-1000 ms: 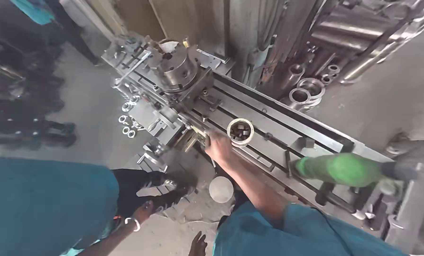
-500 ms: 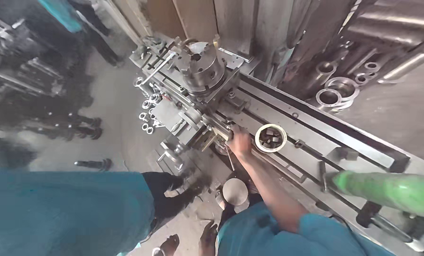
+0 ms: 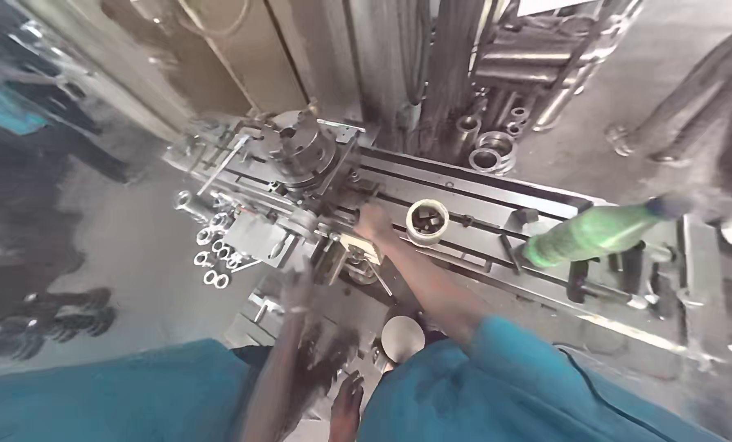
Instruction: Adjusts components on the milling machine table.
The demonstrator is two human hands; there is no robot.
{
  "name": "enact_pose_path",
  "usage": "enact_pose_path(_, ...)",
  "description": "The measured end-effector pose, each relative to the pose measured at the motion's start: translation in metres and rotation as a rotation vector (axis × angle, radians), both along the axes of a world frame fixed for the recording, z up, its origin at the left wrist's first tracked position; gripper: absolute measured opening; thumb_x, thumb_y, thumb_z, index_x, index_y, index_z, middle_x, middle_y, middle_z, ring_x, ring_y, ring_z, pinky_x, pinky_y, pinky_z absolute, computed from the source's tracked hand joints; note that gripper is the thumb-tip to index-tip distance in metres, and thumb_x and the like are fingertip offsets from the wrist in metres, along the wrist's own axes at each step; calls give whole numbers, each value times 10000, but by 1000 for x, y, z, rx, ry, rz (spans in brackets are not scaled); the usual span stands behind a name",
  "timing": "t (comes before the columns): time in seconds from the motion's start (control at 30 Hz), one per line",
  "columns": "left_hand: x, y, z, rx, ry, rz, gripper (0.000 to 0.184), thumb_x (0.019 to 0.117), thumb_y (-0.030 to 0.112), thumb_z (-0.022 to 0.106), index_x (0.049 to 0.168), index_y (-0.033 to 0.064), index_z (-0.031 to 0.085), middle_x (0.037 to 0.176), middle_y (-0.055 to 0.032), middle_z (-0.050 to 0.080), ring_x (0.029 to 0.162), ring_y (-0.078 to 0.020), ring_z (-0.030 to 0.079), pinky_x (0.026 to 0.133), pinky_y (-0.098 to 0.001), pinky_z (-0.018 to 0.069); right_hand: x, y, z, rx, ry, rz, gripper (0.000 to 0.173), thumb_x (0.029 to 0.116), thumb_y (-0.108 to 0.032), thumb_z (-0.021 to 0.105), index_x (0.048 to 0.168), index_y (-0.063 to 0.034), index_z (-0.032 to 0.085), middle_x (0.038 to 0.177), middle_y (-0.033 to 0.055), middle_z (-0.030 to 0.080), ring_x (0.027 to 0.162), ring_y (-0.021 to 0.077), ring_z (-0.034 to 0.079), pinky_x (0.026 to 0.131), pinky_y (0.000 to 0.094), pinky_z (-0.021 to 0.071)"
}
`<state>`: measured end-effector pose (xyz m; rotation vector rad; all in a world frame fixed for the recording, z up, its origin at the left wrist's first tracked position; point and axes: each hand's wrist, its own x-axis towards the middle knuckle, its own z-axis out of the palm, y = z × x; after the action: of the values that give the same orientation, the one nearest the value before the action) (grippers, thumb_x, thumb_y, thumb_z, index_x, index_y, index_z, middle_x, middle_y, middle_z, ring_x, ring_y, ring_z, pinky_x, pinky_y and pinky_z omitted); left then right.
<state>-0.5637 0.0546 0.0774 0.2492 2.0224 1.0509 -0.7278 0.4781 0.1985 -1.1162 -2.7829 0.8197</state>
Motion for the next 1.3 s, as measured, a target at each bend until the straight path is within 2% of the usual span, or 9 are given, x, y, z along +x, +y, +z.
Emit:
enact_pose_path(0.1, 0, 11, 27, 105, 121, -50, 410, 1055, 134, 518, 1422, -51, 529, 1306, -250, 650, 1131, -324, 686, 958, -456, 575, 2, 2, 5, -34, 65, -47, 491, 799, -389, 782, 1165, -73, 699, 1244, 212, 646, 1094, 386, 665, 856, 593, 569)
enact_pose_path(0.23, -26, 183, 332, -281, -2, -361, 394, 1041, 41, 516, 1416, -80, 510, 1426, -237, 567, 1270, -273, 599, 1068, -326, 459, 24, -12, 17, 108, 176, -35, 548, 822, -330, 788, 1290, -78, 653, 1369, 249, 554, 1180, 416, 606, 911, 564, 554)
enact_pose_path(0.33, -26, 215, 406, -154, 207, -391, 351, 995, 39, 590, 1313, -108, 566, 1320, -283, 613, 1153, -281, 652, 981, -273, 508, 26, -16, 14, 162, 132, -102, 657, 739, -257, 840, 1325, -53, 627, 1430, 272, 495, 1305, 451, 501, 970, 556, 531)
enact_pose_path(0.67, -18, 226, 426, -429, -135, -112, 394, 1066, -28, 402, 1436, -155, 456, 1472, -310, 502, 1397, -345, 487, 1159, -334, 353, 62, -33, 12, 148, 355, -87, 544, 893, -202, 739, 1385, -21, 594, 1392, 231, 572, 1264, 416, 566, 1004, 556, 510)
enact_pose_path(0.83, -33, 39, 35, 256, 157, -161, 432, 1044, 131, 531, 1396, -118, 509, 1273, -309, 639, 1123, -343, 681, 931, -418, 576, 144, -66, 1, 64, 615, 150, 352, 1006, -313, 571, 872, -47, 758, 1004, 132, 750, 984, 286, 715, 886, 482, 579)
enact_pose_path(0.9, -42, 39, 0, 47, -5, -100, 441, 1044, 203, 565, 1455, 49, 534, 1344, -156, 656, 1186, -260, 663, 1013, -463, 539, 181, -67, -9, 39, 642, 180, 325, 977, -246, 589, 754, -40, 706, 942, 128, 743, 909, 268, 721, 822, 454, 594)
enact_pose_path(1.07, -51, 81, 31, 114, 231, -267, 402, 1038, 186, 565, 1375, -31, 577, 1243, -210, 691, 1079, -293, 710, 936, -446, 593, 238, -53, -9, 174, 798, 72, 274, 918, -173, 590, 671, -66, 637, 923, 97, 733, 832, 175, 695, 742, 318, 584)
enact_pose_path(1.2, -61, 235, 292, -323, 52, -304, 297, 1028, -33, 507, 1279, -179, 567, 1219, -284, 649, 1008, -203, 635, 906, -239, 491, 260, -20, 11, 237, 808, -189, 270, 939, -164, 579, 733, -12, 662, 1048, 144, 730, 864, 206, 702, 749, 368, 590)
enact_pose_path(1.3, -77, 212, 219, -87, 93, -312, 307, 1059, 31, 471, 1311, -132, 533, 1193, -229, 629, 1002, -130, 585, 892, -248, 484, 267, 11, 19, 120, 644, -331, 463, 938, -225, 613, 1355, -24, 600, 1364, 185, 590, 1040, 273, 669, 838, 462, 594)
